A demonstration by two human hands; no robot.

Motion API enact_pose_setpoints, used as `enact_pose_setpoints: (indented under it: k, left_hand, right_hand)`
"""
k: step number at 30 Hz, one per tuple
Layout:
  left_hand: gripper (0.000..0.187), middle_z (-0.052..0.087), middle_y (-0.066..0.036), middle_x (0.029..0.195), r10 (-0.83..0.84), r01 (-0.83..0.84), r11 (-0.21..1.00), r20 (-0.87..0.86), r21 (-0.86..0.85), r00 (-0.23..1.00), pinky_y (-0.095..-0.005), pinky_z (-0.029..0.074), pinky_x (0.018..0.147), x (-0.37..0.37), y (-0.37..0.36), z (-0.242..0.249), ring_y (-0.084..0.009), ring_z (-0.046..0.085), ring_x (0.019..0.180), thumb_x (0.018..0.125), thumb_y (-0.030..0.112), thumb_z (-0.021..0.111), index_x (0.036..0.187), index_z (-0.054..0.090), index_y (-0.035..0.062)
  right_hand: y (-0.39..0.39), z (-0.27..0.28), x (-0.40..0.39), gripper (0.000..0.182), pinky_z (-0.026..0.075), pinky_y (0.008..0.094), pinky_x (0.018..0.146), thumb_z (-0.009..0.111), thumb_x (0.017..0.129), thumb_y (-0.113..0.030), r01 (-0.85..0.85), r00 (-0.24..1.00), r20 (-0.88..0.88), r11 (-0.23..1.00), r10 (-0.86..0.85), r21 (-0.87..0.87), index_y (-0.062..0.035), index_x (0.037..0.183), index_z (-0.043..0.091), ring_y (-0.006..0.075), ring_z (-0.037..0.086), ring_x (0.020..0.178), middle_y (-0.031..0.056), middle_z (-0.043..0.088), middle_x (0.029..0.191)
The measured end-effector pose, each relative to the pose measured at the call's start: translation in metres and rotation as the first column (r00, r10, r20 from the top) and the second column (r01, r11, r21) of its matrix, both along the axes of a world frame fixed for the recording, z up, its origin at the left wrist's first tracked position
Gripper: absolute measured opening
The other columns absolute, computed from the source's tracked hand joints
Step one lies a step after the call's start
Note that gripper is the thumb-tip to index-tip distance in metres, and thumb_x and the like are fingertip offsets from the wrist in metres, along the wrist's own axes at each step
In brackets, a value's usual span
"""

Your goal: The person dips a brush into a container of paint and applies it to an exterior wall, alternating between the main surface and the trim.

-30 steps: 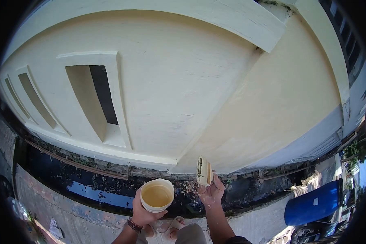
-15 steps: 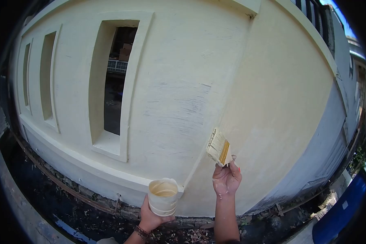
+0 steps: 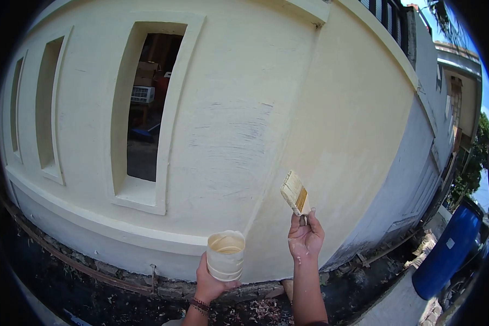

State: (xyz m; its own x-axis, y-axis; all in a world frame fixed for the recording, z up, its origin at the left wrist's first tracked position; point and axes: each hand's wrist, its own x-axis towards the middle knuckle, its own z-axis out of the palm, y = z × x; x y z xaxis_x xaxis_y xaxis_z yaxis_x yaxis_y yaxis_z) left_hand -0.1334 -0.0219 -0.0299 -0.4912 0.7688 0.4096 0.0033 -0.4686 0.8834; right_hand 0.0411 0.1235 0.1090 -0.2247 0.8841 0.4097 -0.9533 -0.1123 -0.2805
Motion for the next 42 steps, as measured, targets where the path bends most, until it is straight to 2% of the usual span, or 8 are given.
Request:
enact_pose_setpoints:
  k: [12, 15, 20, 22, 24, 25, 27, 42]
  left_hand:
    - [0.100, 0.063, -0.009, 0.120, -0.050, 0.050, 0.999, 0.096, 0.000, 0.994, -0.0353, 0.051, 0.096, 0.001, -0.002, -0.014, -0.0192, 0.061, 0.110, 0.046, 0.012, 0.098, 0.129, 0.044, 0.0019]
    - [0.101, 0.063, -0.009, 0.119, 0.041, -0.043, 0.996, -0.025, -0.075, 0.999, -0.0352, 0.051, 0.096, -0.005, -0.004, -0.022, -0.0192, 0.062, 0.110, 0.045, 0.013, 0.099, 0.129, 0.044, 0.0017]
    - [0.099, 0.063, -0.009, 0.118, 0.090, -0.088, 0.995, 0.046, -0.043, 0.995, -0.0353, 0.052, 0.095, -0.008, -0.004, -0.021, -0.0194, 0.062, 0.109, 0.044, 0.015, 0.099, 0.127, 0.045, 0.0022]
    - [0.098, 0.063, -0.009, 0.117, 0.108, -0.105, 0.993, 0.056, -0.053, 0.993, -0.0352, 0.052, 0.094, -0.008, -0.007, -0.021, -0.0193, 0.063, 0.108, 0.044, 0.015, 0.099, 0.125, 0.045, 0.0024]
    - [0.095, 0.063, -0.009, 0.115, 0.194, -0.191, 0.979, 0.044, -0.067, 0.980, -0.0352, 0.052, 0.093, -0.005, -0.013, -0.018, -0.0197, 0.063, 0.105, 0.044, 0.012, 0.098, 0.122, 0.046, 0.0031]
    - [0.095, 0.063, -0.009, 0.115, 0.194, -0.191, 0.979, 0.041, -0.072, 0.980, -0.0352, 0.052, 0.093, -0.002, -0.017, -0.015, -0.0197, 0.063, 0.105, 0.044, 0.012, 0.098, 0.122, 0.046, 0.0031]
    - [0.093, 0.062, -0.009, 0.115, 0.230, -0.231, 0.973, 0.117, -0.009, 0.966, -0.0352, 0.053, 0.092, 0.001, -0.027, -0.004, -0.0202, 0.063, 0.105, 0.044, 0.010, 0.097, 0.121, 0.046, 0.0035]
    - [0.093, 0.061, -0.008, 0.113, 0.553, -0.552, 0.833, 0.033, -0.038, 0.832, -0.0352, 0.052, 0.090, 0.013, -0.079, 0.042, -0.0201, 0.063, 0.102, 0.042, 0.006, 0.094, 0.122, 0.045, 0.0041]
  right_hand:
    - [-0.004, 0.140, -0.013, 0.023, 0.058, 0.0379, 0.094, 0.059, 0.091, 0.000, 0.219, 0.949, 0.123, 0.889, -0.289, 0.401, -0.0015, 0.113, 0.054, 0.0247, 0.065, 0.104, 0.0164, 0.062, 0.112]
    - [0.002, 0.162, -0.012, 0.025, 0.057, 0.0393, 0.095, 0.060, 0.092, -0.001, 0.299, 0.896, 0.129, 0.793, -0.424, 0.531, -0.0029, 0.115, 0.050, 0.0266, 0.066, 0.102, 0.0159, 0.062, 0.110]
    - [0.016, 0.191, -0.019, 0.024, 0.058, 0.0381, 0.090, 0.063, 0.091, 0.000, 0.386, 0.788, 0.082, 0.594, -0.610, 0.706, -0.0025, 0.112, 0.052, 0.0272, 0.067, 0.101, 0.0131, 0.061, 0.108]
    - [0.029, 0.215, -0.023, 0.013, 0.058, 0.0374, 0.085, 0.064, 0.091, 0.000, 0.507, 0.399, -0.119, 0.111, -0.909, 0.855, -0.0025, 0.103, 0.059, 0.0250, 0.067, 0.101, 0.0121, 0.063, 0.108]
    - [0.041, 0.252, -0.029, 0.012, 0.058, 0.0367, 0.081, 0.067, 0.086, 0.002, 0.368, 0.197, -0.513, -0.422, -0.836, 0.829, -0.0049, 0.095, 0.065, 0.0248, 0.067, 0.101, 0.0112, 0.066, 0.109]
    - [0.046, 0.267, -0.030, 0.012, 0.058, 0.0367, 0.081, 0.067, 0.086, 0.002, 0.370, 0.197, -0.508, -0.417, -0.838, 0.830, -0.0049, 0.095, 0.065, 0.0248, 0.067, 0.101, 0.0112, 0.066, 0.109]
    - [0.052, 0.298, -0.037, 0.020, 0.058, 0.0367, 0.081, 0.068, 0.078, 0.002, 0.054, -0.096, -0.800, -0.806, -0.592, 0.589, -0.0098, 0.095, 0.066, 0.0278, 0.067, 0.101, 0.0114, 0.066, 0.111]
    - [0.094, 0.387, -0.081, 0.023, 0.058, 0.0369, 0.077, 0.068, 0.079, -0.007, 0.040, -0.190, -0.861, -0.880, -0.472, 0.474, -0.0160, 0.100, 0.065, 0.0280, 0.066, 0.098, 0.0078, 0.065, 0.108]
